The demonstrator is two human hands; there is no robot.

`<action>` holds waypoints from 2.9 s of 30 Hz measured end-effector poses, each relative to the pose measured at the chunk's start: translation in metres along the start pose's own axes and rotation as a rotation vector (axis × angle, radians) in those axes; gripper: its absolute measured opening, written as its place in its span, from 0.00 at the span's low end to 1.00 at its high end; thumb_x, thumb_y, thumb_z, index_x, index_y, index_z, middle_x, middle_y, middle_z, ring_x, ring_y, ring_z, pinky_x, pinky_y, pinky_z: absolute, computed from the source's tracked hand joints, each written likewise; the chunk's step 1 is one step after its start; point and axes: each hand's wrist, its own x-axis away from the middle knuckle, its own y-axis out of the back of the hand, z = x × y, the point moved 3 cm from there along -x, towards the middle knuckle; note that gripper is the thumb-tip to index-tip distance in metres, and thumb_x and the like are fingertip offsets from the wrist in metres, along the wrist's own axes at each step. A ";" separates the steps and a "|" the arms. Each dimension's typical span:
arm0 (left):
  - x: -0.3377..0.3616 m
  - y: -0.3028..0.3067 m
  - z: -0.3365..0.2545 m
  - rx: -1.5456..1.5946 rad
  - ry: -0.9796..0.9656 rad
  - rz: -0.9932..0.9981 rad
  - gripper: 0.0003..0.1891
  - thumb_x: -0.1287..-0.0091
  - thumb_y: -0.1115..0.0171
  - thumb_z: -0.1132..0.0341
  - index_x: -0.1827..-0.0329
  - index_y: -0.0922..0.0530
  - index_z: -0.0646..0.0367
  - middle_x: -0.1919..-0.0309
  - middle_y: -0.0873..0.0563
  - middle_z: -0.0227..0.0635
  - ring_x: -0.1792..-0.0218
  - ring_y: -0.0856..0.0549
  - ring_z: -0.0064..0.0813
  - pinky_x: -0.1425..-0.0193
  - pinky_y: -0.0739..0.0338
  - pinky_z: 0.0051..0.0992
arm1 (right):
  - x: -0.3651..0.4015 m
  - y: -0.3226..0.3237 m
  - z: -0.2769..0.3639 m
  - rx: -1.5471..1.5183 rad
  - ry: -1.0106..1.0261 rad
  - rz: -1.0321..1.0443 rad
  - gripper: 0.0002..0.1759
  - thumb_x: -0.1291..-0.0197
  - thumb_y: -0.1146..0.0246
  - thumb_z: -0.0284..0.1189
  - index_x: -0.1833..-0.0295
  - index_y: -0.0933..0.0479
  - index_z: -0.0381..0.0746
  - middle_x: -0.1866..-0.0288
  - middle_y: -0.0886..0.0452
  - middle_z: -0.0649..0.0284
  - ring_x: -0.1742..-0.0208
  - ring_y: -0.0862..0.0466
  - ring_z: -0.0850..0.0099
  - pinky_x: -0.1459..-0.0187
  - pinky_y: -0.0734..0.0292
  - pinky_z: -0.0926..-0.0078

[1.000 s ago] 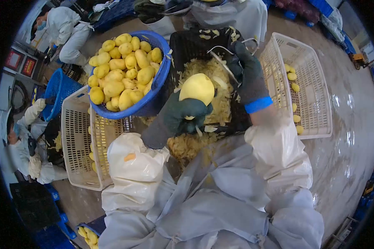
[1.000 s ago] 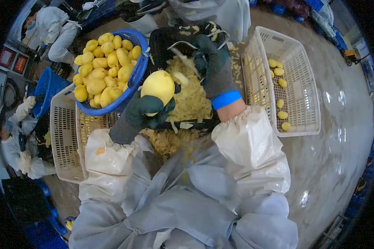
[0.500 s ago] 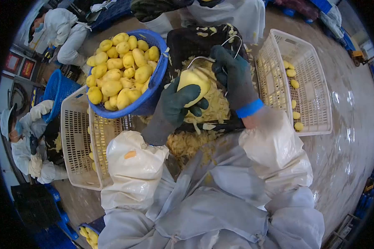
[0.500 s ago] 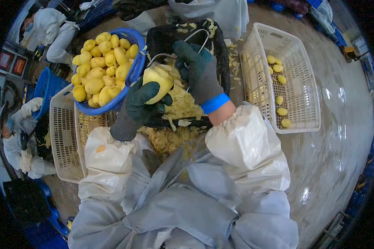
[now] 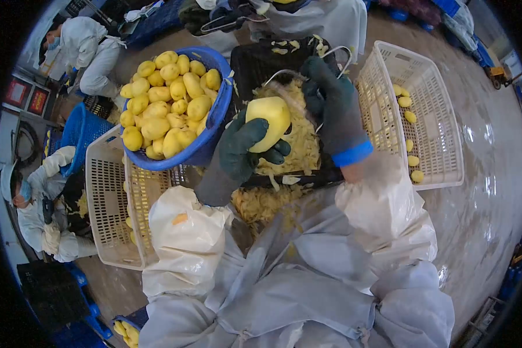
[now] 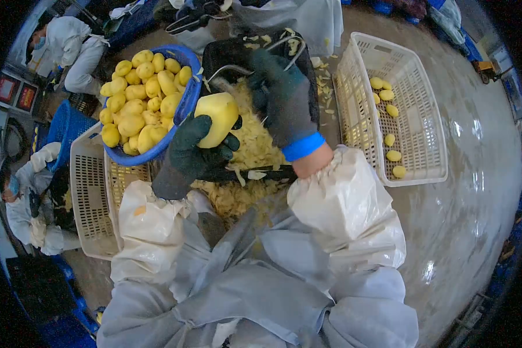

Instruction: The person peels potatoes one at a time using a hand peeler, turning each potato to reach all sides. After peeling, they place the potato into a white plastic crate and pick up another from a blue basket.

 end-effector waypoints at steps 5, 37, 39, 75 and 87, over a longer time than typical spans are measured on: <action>-0.001 0.002 0.004 0.114 0.076 0.005 0.26 0.32 0.40 0.53 0.39 0.29 0.62 0.57 0.16 0.43 0.66 0.13 0.31 0.68 0.16 0.26 | -0.025 0.018 -0.020 0.195 0.113 -0.020 0.11 0.37 0.36 0.38 0.65 0.22 0.42 0.78 0.27 0.73 0.83 0.35 0.85 0.82 0.44 0.86; -0.003 0.005 0.002 0.534 0.277 0.190 0.35 0.28 0.57 0.39 0.34 0.33 0.65 0.72 0.23 0.33 0.88 0.33 0.20 0.87 0.36 0.18 | -0.032 0.028 -0.032 0.022 -0.064 -0.085 0.08 0.38 0.35 0.37 0.63 0.22 0.46 0.79 0.28 0.74 0.83 0.33 0.84 0.81 0.36 0.86; -0.001 -0.007 -0.006 0.501 0.211 0.364 0.36 0.28 0.54 0.41 0.30 0.38 0.65 0.68 0.22 0.34 0.84 0.29 0.21 0.83 0.31 0.18 | -0.030 0.023 -0.025 -0.148 -0.113 -0.040 0.09 0.36 0.36 0.39 0.62 0.22 0.46 0.79 0.29 0.75 0.84 0.33 0.85 0.84 0.38 0.88; 0.002 -0.004 0.009 0.182 0.171 0.019 0.36 0.38 0.43 0.37 0.43 0.27 0.63 0.72 0.18 0.39 0.86 0.19 0.27 0.90 0.28 0.20 | 0.001 -0.006 -0.018 0.039 -0.121 0.048 0.07 0.39 0.35 0.35 0.61 0.23 0.45 0.78 0.29 0.75 0.85 0.35 0.86 0.84 0.43 0.86; -0.012 0.074 0.007 0.217 -0.255 -0.297 0.22 0.30 0.42 0.47 0.47 0.25 0.56 0.64 0.19 0.33 0.66 0.19 0.24 0.64 0.23 0.21 | -0.036 0.056 -0.177 0.247 0.051 0.020 0.11 0.40 0.32 0.37 0.70 0.22 0.43 0.78 0.25 0.67 0.82 0.29 0.74 0.79 0.35 0.70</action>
